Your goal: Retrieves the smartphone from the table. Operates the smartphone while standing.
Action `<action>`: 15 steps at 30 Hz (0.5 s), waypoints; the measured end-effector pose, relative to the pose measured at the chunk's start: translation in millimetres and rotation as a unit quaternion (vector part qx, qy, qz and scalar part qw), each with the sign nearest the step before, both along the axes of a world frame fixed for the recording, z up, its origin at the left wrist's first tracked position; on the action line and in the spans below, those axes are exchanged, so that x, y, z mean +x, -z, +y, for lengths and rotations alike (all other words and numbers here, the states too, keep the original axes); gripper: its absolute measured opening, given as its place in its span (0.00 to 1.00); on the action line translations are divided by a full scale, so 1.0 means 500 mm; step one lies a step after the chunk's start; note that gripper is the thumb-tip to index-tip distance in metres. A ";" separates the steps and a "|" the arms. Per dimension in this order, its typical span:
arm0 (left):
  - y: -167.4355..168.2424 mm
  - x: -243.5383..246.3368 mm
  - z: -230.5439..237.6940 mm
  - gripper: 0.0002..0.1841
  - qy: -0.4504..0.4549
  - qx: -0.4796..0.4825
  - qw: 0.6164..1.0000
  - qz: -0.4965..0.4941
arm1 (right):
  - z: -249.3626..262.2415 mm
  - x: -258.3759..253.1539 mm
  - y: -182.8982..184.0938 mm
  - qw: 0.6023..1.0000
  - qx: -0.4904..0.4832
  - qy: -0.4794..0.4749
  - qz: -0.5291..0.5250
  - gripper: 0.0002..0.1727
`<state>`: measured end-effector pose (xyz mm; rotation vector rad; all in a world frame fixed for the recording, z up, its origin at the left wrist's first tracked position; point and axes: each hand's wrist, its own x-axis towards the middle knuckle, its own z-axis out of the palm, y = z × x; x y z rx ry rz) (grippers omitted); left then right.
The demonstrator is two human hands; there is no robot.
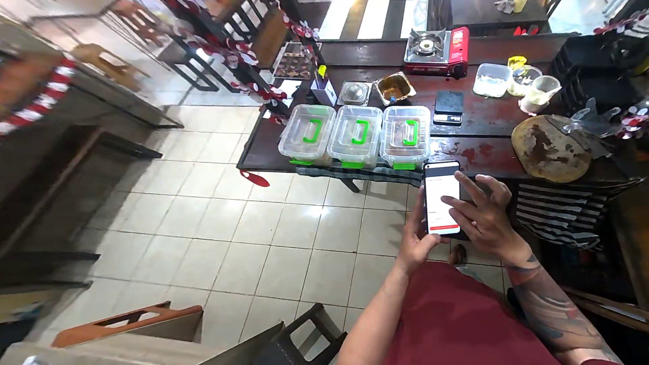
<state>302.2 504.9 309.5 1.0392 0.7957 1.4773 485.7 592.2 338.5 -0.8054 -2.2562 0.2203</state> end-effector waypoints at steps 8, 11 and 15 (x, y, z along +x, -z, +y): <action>-0.025 0.008 0.003 0.51 -0.052 -0.074 0.996 0.016 | 0.006 0.009 -0.001 0.997 -0.028 0.012 0.075 0.18; -0.020 0.004 0.004 0.51 -0.049 -0.071 0.996 0.014 | 0.012 0.013 0.000 0.995 -0.051 0.022 0.088 0.20; 0.001 -0.006 0.004 0.53 -0.027 -0.032 0.999 0.013 | 0.019 0.014 0.006 0.994 -0.061 0.035 0.085 0.21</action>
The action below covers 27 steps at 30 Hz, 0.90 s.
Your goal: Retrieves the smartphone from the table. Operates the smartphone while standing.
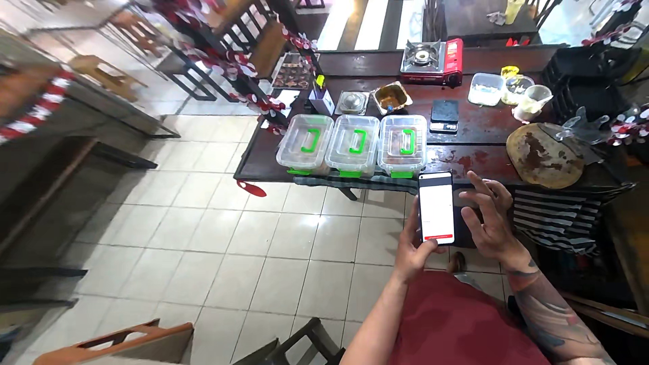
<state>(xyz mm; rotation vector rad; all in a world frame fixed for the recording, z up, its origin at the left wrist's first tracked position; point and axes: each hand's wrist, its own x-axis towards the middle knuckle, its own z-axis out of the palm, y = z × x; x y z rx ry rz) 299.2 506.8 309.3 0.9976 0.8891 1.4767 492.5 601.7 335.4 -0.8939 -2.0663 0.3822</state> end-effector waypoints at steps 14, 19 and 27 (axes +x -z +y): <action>0.000 -0.007 0.009 0.58 0.007 0.024 1.000 -0.004 | 0.018 -0.019 -0.017 1.000 0.025 -0.003 0.003 0.18; -0.001 -0.010 0.013 0.58 0.014 0.045 0.999 -0.003 | 0.021 -0.022 -0.020 0.999 0.033 0.000 0.004 0.18; -0.009 -0.007 0.007 0.60 0.009 0.039 0.999 0.008 | 0.020 -0.028 -0.022 0.999 0.035 0.012 -0.027 0.20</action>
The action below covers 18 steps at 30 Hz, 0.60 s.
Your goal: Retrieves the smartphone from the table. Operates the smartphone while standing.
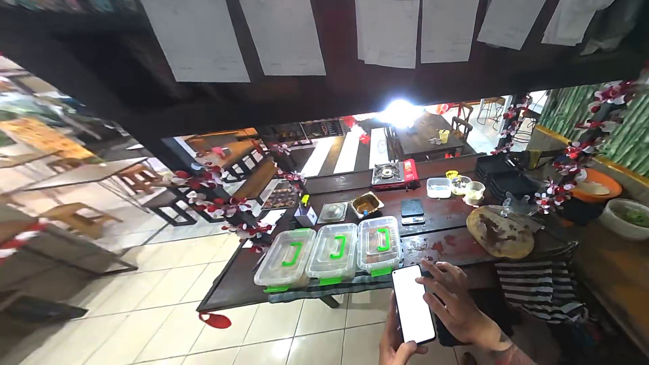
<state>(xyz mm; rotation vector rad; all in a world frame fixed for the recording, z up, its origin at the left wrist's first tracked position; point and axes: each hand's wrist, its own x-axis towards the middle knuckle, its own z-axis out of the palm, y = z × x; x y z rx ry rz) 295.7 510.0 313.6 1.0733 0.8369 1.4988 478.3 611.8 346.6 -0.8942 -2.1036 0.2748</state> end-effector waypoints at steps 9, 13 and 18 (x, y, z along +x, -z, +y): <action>0.010 -0.007 -0.006 0.59 -0.001 0.005 1.000 -0.011 | -0.002 -0.013 -0.010 0.999 -0.001 0.002 -0.033 0.21; 0.008 -0.007 -0.003 0.59 -0.008 0.008 1.000 -0.010 | 0.003 -0.019 -0.021 1.000 0.007 -0.004 -0.027 0.20; 0.002 -0.007 -0.004 0.57 0.008 0.032 0.999 -0.001 | 0.001 -0.021 -0.027 1.000 -0.002 -0.005 -0.024 0.20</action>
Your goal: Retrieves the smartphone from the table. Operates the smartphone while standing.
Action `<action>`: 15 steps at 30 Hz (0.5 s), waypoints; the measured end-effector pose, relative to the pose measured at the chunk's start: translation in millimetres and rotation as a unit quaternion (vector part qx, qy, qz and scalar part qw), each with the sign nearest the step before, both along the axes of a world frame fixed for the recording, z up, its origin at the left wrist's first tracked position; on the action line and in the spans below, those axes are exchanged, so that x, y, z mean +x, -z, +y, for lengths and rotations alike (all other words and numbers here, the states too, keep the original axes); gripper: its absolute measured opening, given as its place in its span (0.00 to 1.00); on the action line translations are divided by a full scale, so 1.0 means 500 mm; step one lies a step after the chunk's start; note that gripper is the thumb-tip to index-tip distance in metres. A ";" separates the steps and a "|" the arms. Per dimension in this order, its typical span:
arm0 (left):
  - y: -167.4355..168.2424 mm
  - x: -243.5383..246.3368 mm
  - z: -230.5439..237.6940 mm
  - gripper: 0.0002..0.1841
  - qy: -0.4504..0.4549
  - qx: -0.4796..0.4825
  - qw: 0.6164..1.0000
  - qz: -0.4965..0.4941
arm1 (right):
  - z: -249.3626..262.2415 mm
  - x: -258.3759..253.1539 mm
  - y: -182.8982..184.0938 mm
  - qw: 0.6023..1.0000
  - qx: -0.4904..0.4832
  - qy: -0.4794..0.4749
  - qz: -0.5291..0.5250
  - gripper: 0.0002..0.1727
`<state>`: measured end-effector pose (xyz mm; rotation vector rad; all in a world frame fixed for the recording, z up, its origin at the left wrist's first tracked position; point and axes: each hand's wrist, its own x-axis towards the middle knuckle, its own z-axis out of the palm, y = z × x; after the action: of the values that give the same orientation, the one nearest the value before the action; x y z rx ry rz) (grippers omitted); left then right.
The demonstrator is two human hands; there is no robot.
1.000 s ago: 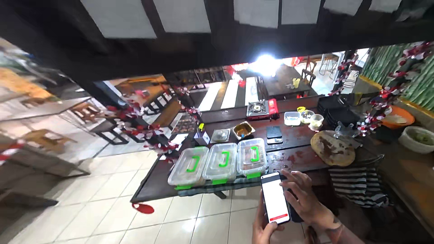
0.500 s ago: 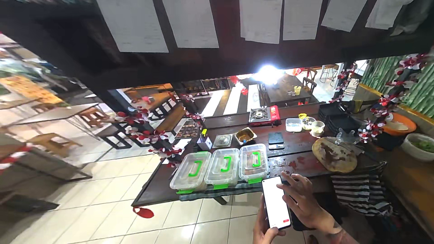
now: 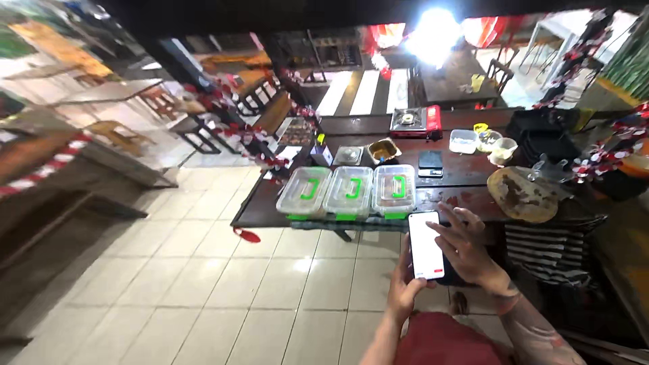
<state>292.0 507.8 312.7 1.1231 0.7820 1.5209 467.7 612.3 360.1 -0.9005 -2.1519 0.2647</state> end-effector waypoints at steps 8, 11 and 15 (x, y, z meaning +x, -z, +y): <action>0.001 0.006 -0.001 0.56 0.015 -0.014 1.000 -0.006 | 0.004 0.000 0.006 0.999 -0.006 0.009 -0.033 0.22; 0.001 0.007 -0.004 0.57 0.013 -0.022 1.000 -0.004 | 0.005 0.001 0.007 0.999 -0.007 0.013 -0.038 0.22; 0.005 0.009 -0.004 0.56 0.001 -0.034 0.999 -0.014 | -0.004 0.012 0.014 0.989 -0.130 -0.038 0.061 0.28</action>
<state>296.3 505.6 310.2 1.0496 0.8074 1.4934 473.6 610.2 353.3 -0.9209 -2.0703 0.6338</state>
